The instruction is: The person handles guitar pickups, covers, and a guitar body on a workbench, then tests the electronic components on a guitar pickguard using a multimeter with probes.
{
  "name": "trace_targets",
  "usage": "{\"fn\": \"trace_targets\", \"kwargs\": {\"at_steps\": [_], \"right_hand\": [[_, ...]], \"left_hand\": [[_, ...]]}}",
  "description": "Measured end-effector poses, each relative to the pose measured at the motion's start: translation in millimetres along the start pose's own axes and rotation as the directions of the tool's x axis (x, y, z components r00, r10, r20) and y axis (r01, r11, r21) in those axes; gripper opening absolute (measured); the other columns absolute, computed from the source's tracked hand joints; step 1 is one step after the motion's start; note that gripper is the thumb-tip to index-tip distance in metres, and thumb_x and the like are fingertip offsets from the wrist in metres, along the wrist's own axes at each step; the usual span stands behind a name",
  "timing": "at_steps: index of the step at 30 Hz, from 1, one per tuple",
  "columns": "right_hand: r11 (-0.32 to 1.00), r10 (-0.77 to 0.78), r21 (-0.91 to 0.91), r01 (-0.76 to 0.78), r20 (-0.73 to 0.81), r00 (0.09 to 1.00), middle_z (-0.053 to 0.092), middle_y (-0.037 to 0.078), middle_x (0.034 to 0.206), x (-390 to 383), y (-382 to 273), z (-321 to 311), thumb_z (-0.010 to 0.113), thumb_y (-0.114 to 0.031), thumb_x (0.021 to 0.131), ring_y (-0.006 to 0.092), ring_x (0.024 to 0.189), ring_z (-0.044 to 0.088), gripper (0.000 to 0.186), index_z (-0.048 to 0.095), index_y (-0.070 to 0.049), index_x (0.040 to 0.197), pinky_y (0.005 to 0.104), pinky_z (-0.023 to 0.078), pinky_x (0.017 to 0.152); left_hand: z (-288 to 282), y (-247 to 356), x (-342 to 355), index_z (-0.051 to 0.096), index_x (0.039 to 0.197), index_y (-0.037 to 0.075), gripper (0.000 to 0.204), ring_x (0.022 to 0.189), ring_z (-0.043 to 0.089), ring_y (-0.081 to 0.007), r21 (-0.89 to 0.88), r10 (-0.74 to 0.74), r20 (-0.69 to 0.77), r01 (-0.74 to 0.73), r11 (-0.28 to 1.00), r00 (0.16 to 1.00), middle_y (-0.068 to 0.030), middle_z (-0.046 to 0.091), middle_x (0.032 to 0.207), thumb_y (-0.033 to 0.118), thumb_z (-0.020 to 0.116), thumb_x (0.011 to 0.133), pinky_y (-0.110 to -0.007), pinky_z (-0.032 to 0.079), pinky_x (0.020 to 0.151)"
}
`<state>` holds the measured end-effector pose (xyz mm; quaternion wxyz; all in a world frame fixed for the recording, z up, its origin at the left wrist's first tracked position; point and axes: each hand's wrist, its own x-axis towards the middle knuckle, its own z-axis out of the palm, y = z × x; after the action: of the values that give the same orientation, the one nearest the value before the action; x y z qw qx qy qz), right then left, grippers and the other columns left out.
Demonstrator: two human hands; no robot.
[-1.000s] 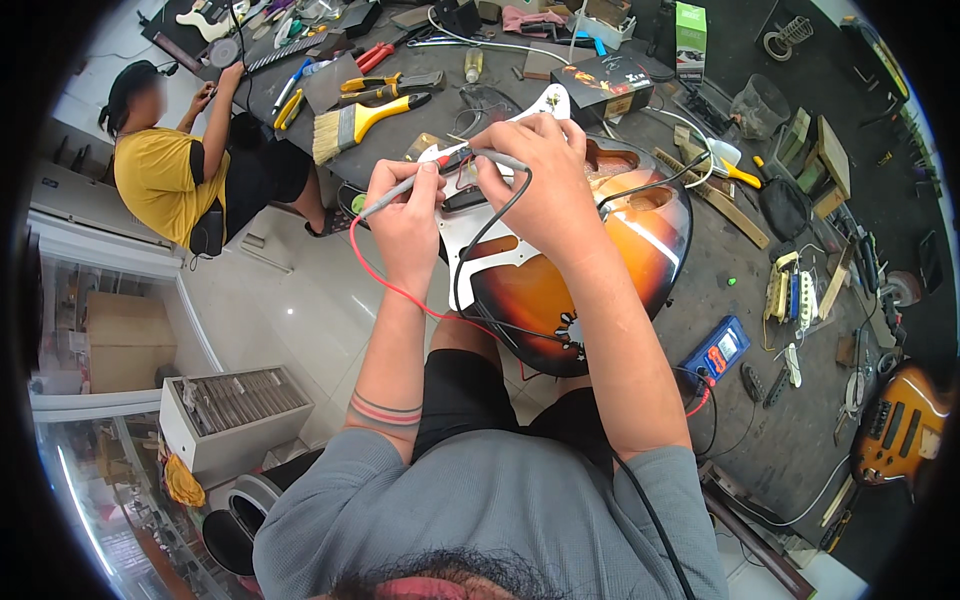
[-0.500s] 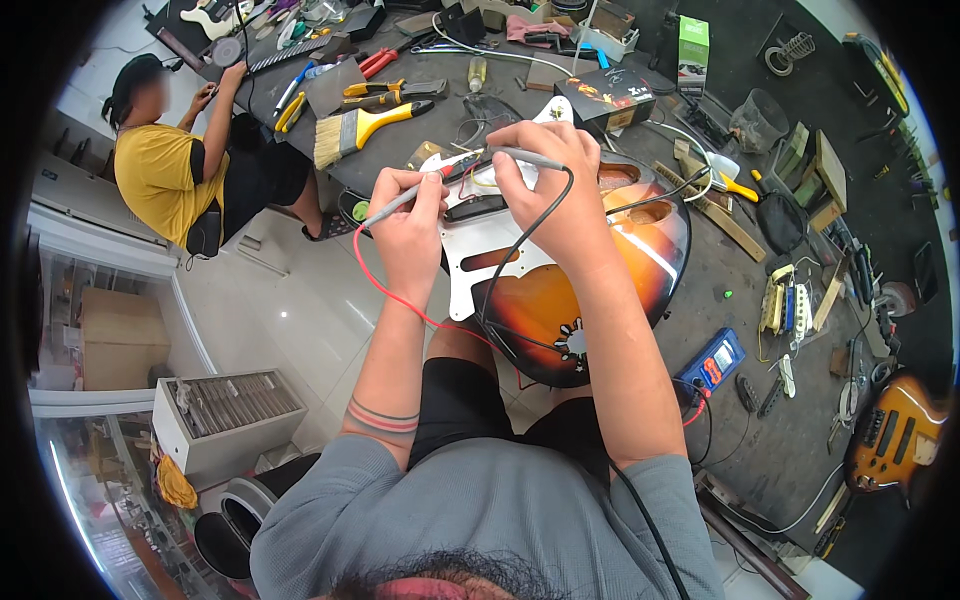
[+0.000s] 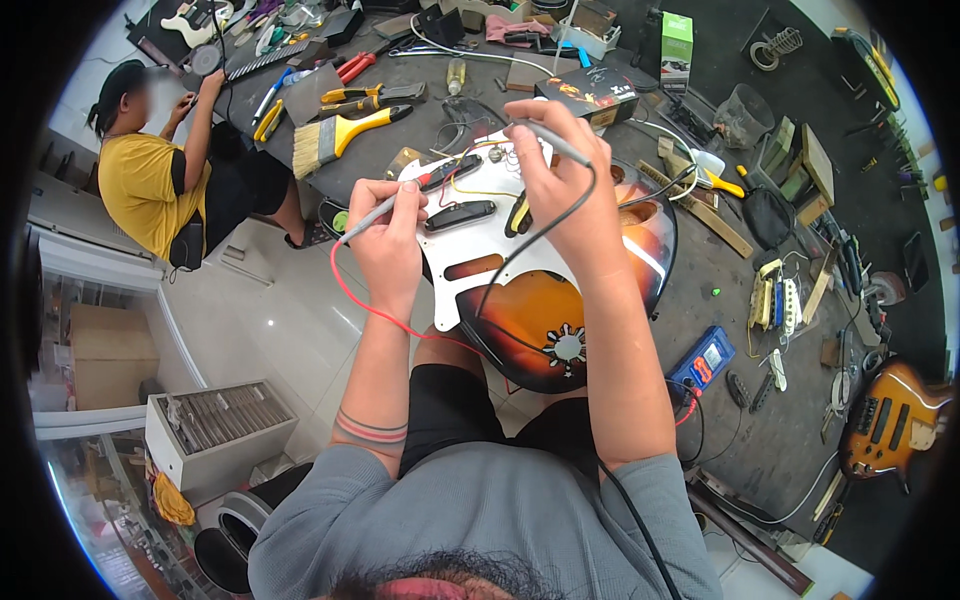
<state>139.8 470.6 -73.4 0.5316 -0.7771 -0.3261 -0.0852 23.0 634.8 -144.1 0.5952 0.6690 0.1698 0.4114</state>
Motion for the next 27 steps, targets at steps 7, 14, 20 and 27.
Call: {"fn": "trace_targets", "kwargs": {"at_steps": [7, 14, 20, 27], "right_hand": [[0.927, 0.173, 0.341, -0.154, -0.025, 0.985, 0.075, 0.013, 0.114, 0.4, 16.8, -22.5, 0.059, -0.015, 0.110, 0.0192, 0.112, 0.072, 0.026, 0.065, 0.000, 0.130, 0.0322, 0.055, 0.096], [0.921, 0.235, 0.322, -0.218, -0.013, 0.972, 0.075, 0.014, 0.113, -5.7, 27.8, -22.6, 0.056, -0.016, 0.111, 0.0196, 0.112, 0.072, 0.026, 0.064, 0.000, 0.129, 0.0330, 0.055, 0.098], [0.908, 0.254, 0.350, -0.231, -0.020, 0.967, 0.077, 0.017, 0.115, -10.3, 29.8, -12.2, 0.055, -0.018, 0.112, 0.0212, 0.112, 0.072, 0.027, 0.063, 0.000, 0.131, 0.0337, 0.054, 0.099], [0.954, 0.180, 0.246, -0.172, -0.010, 0.984, 0.076, 0.017, 0.117, -8.9, 31.4, -10.3, 0.056, -0.020, 0.113, 0.0218, 0.110, 0.072, 0.027, 0.062, -0.002, 0.132, 0.0345, 0.054, 0.097]], "left_hand": [[3.2, 6.8, -1.3, 0.061, 0.099, 0.001, 0.015, 0.075, 0.066, -0.0100, -0.059, -0.027, -0.005, 0.026, 0.998, 1.000, -0.0075, 0.070, 0.087, 0.013, 0.068, 0.107, -0.026, 0.056, 0.070], [4.9, 7.9, -1.8, 0.061, 0.099, 0.001, 0.015, 0.075, 0.065, -0.0093, -0.025, -0.034, 0.008, 0.035, 0.999, 0.999, -0.0074, 0.070, 0.087, 0.012, 0.068, 0.106, -0.025, 0.054, 0.070], [2.0, 4.2, -2.4, 0.061, 0.098, 0.001, 0.014, 0.075, 0.065, -0.0088, -0.010, -0.029, 0.002, 0.029, 1.000, 1.000, -0.0074, 0.071, 0.088, 0.011, 0.068, 0.106, -0.024, 0.053, 0.070], [3.1, -1.3, -2.3, 0.061, 0.099, 0.001, 0.014, 0.076, 0.065, -0.0091, -0.011, -0.013, 0.010, 0.013, 1.000, 1.000, -0.0077, 0.071, 0.088, 0.011, 0.069, 0.106, -0.024, 0.054, 0.071]]}}
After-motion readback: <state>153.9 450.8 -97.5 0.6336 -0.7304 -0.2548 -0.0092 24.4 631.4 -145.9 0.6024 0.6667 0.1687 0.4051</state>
